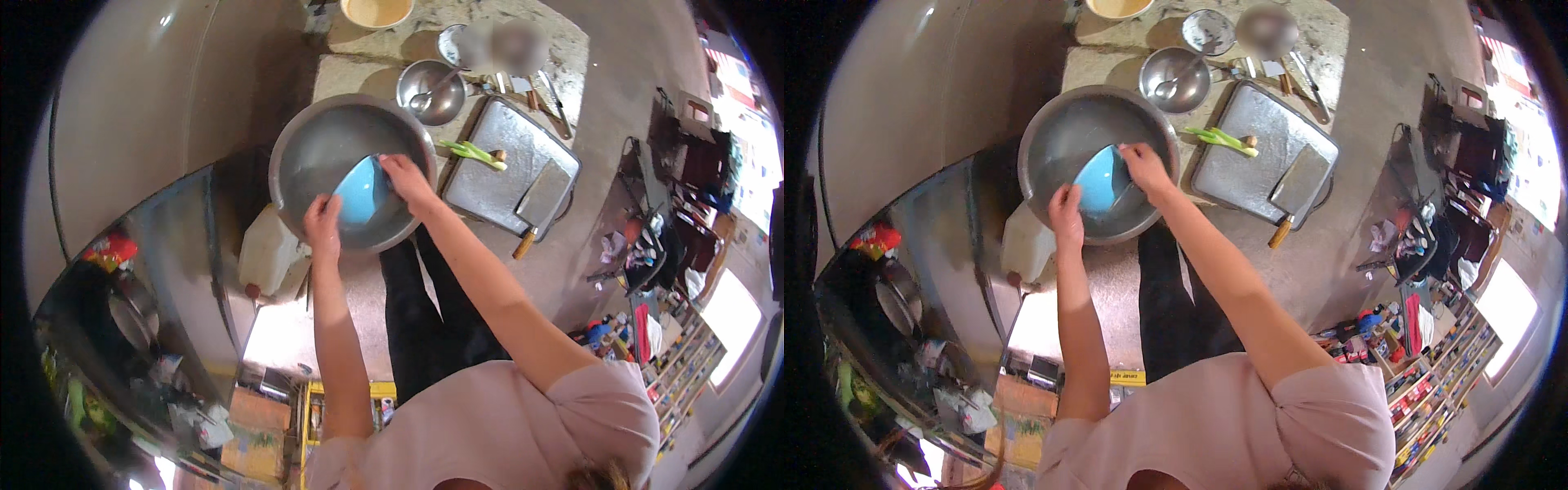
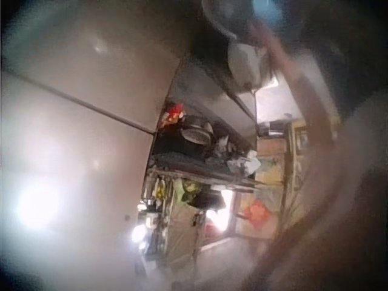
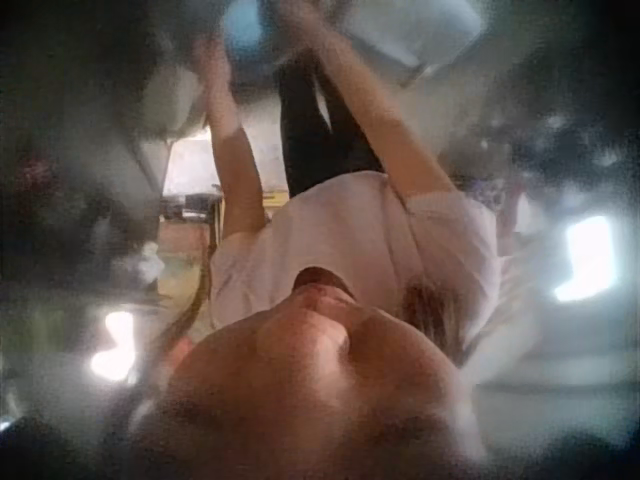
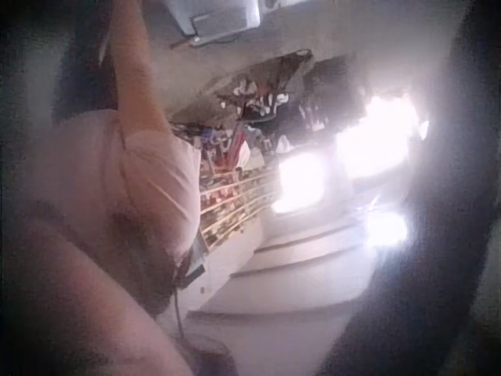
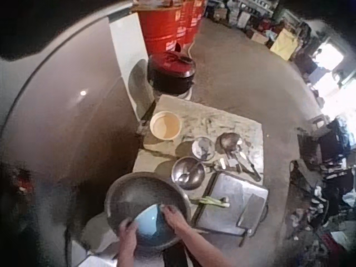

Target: The person washes several bowls and a metal basin using a scrubbing pad and water. They scrub each item in a basin, rinse them at an outdoor sink, and place the cleaned items on a nearby surface. The person also refills the basin with water from the outdoor sink.

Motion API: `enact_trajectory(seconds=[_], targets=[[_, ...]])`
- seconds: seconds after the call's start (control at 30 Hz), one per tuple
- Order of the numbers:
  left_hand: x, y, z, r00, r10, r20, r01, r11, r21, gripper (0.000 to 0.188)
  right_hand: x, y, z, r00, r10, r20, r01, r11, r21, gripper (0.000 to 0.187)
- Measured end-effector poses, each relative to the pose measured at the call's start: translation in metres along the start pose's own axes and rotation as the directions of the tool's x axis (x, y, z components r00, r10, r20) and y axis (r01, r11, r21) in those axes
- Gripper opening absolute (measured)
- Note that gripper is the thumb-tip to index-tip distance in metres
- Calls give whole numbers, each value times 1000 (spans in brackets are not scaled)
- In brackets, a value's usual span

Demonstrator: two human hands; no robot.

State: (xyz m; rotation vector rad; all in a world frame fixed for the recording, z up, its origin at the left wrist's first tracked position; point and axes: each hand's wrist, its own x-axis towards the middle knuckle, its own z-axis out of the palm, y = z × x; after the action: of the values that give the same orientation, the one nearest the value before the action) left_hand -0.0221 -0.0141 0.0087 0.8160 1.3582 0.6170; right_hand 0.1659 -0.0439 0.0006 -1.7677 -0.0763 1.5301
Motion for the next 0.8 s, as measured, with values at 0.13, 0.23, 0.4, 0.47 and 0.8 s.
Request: enact_trajectory(seconds=[0.13, 0.23, 0.4, 0.47, 0.8], targets=[[16, 18, 15, 894, 333, 301, -448, 700, 556, 20, 3, 1, 6, 996, -48, -70, 40, 994, -106, 53], [20, 25, 13, 766, 406, 498, -642, 467, 608, 27, 16, 12, 11, 998, -60, -28, 52, 973, -224, 55], [-10, 6, 41, 836, 549, -29, -370, 601, 708, 94, 21, 32, 17, 966, -225, -125, 178, 935, -307, 56], [-10, -26, 46, 920, 143, -364, -96, 985, 142, 95, 25, 49, 26, 964, -214, -156, 169, 952, -256, 56], [3, 5, 35, 974, -201, -101, 185, 971, -153, 60, -31, 9, 23, 654, -706, 270, 724, 481, -494, 62]])
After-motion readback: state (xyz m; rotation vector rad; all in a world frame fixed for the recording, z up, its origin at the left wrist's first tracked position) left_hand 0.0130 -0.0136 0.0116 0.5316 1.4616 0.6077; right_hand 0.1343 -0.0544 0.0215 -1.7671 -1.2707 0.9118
